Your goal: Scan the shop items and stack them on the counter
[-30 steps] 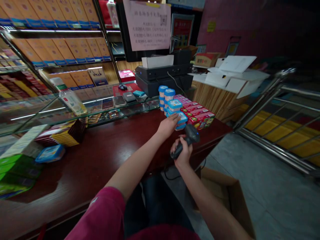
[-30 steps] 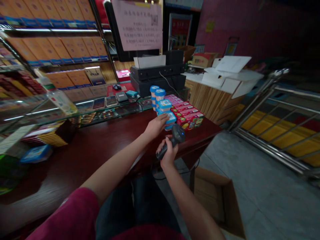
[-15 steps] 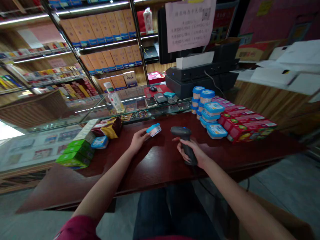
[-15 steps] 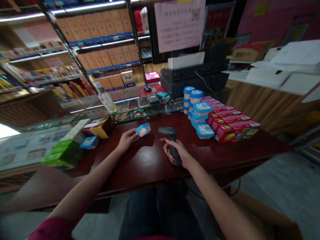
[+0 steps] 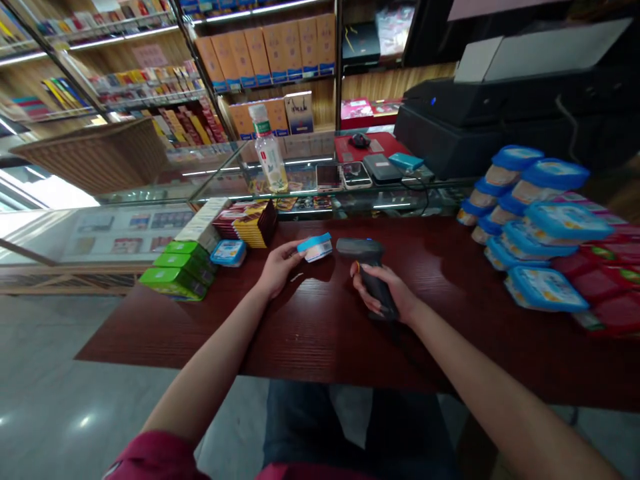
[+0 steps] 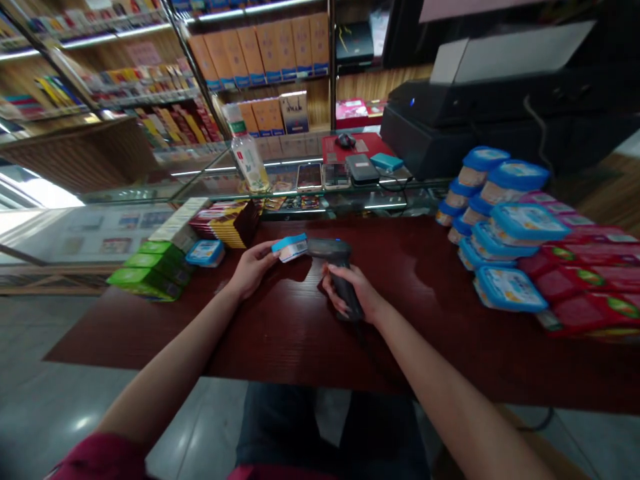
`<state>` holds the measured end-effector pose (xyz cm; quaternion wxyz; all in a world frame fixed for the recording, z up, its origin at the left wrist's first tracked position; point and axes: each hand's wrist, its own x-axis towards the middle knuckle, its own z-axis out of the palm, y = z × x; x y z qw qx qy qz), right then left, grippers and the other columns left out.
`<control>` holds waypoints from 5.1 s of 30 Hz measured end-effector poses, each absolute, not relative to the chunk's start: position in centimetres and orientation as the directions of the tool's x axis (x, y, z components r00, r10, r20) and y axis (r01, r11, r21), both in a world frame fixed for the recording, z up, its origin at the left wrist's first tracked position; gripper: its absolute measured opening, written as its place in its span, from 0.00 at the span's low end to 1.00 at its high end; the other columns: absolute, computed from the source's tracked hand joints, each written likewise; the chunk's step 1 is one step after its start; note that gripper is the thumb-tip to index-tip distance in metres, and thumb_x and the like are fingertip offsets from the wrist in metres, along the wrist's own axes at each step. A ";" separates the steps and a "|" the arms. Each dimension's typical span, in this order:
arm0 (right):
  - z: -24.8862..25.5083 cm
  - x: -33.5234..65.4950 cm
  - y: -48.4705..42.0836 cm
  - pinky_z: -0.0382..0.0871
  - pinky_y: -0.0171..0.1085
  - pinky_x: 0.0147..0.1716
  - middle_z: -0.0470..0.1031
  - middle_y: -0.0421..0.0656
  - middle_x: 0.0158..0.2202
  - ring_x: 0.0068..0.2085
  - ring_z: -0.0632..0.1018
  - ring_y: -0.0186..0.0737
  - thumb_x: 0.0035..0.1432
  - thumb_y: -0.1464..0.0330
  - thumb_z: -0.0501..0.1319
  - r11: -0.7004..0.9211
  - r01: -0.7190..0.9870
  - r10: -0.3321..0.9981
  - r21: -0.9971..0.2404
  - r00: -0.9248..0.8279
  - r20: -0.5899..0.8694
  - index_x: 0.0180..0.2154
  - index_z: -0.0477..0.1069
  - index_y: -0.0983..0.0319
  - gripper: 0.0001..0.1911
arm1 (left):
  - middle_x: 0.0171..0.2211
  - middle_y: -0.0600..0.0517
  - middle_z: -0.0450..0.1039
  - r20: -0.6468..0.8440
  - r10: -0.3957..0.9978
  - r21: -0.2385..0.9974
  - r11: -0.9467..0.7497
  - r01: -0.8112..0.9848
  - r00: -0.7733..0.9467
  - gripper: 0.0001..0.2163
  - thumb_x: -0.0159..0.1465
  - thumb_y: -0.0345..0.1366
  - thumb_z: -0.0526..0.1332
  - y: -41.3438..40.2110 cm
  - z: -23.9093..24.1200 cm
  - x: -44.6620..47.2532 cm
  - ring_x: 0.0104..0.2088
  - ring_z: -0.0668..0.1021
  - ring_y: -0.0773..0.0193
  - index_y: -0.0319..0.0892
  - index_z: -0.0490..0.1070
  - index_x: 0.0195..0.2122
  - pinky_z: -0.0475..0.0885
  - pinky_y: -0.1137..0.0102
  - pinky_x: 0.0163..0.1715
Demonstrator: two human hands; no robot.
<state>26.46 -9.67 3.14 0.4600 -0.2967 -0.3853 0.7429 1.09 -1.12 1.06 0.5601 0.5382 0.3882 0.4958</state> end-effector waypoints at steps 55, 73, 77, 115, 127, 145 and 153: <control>4.0 26.6 -11.0 0.58 0.29 0.10 0.68 0.36 0.21 0.13 0.64 0.28 0.54 0.58 0.70 -0.217 -0.417 0.965 -0.883 -0.227 -0.130 0.41 0.78 0.60 0.15 | 0.60 0.45 0.76 0.683 0.730 0.196 -0.133 0.971 -0.038 0.16 0.72 0.34 0.59 -4.1 4.2 -10.2 0.64 0.75 0.56 0.45 0.73 0.60 0.71 0.62 0.63; 3.3 35.2 -23.2 0.61 0.30 0.11 0.64 0.27 0.19 0.13 0.65 0.29 0.51 0.61 0.68 0.530 -0.278 0.514 -0.801 0.857 0.043 0.40 0.66 0.58 0.16 | 0.65 0.41 0.70 0.478 0.131 0.093 -0.991 0.098 0.869 0.21 0.72 0.35 0.60 -9.3 4.6 30.0 0.67 0.71 0.59 0.36 0.66 0.65 0.66 0.62 0.68; 2.9 35.9 -24.3 0.60 0.30 0.11 0.64 0.27 0.18 0.13 0.65 0.29 0.50 0.62 0.67 0.548 -0.283 0.481 -0.787 0.877 0.020 0.39 0.65 0.58 0.16 | 0.65 0.38 0.69 0.422 0.248 0.146 -0.968 0.204 0.872 0.22 0.70 0.34 0.62 -11.2 4.4 36.2 0.67 0.70 0.54 0.34 0.68 0.64 0.66 0.61 0.68; 3.6 25.6 -9.8 0.58 0.28 0.07 0.72 0.35 0.21 0.12 0.63 0.28 0.58 0.59 0.67 -0.220 -0.404 0.908 -0.888 -0.417 -0.035 0.40 0.70 0.61 0.14 | 0.51 0.52 0.83 0.231 0.929 0.859 -0.334 0.388 0.289 0.17 0.64 0.42 0.67 -1.3 1.9 -1.7 0.52 0.82 0.53 0.41 0.81 0.52 0.75 0.61 0.57; 3.0 25.9 -9.6 0.58 0.29 0.09 0.72 0.36 0.22 0.12 0.63 0.28 0.57 0.57 0.68 -0.250 -0.380 0.911 -0.890 -0.404 -0.083 0.40 0.71 0.60 0.16 | 0.63 0.52 0.73 0.653 0.755 0.498 -0.493 0.714 0.066 0.20 0.71 0.33 0.58 -4.8 4.9 -3.1 0.64 0.75 0.56 0.48 0.72 0.63 0.70 0.60 0.65; 3.6 25.9 -10.2 0.58 0.29 0.11 0.70 0.35 0.22 0.13 0.63 0.28 0.53 0.56 0.70 -0.239 -0.372 0.924 -0.897 -0.372 -0.092 0.39 0.74 0.60 0.17 | 0.58 0.36 0.76 0.473 0.876 0.086 -0.150 0.985 0.092 0.14 0.72 0.30 0.57 -7.4 3.9 -2.9 0.59 0.79 0.48 0.39 0.75 0.56 0.79 0.60 0.53; 3.5 25.8 -10.1 0.58 0.30 0.10 0.70 0.35 0.21 0.13 0.63 0.29 0.51 0.56 0.71 -0.256 -0.374 0.916 -0.892 -0.389 -0.100 0.38 0.73 0.60 0.18 | 0.47 0.29 0.78 0.350 0.936 -0.102 0.071 0.992 -0.031 0.17 0.70 0.20 0.47 -4.5 5.0 -0.4 0.48 0.83 0.49 0.26 0.75 0.50 0.79 0.64 0.42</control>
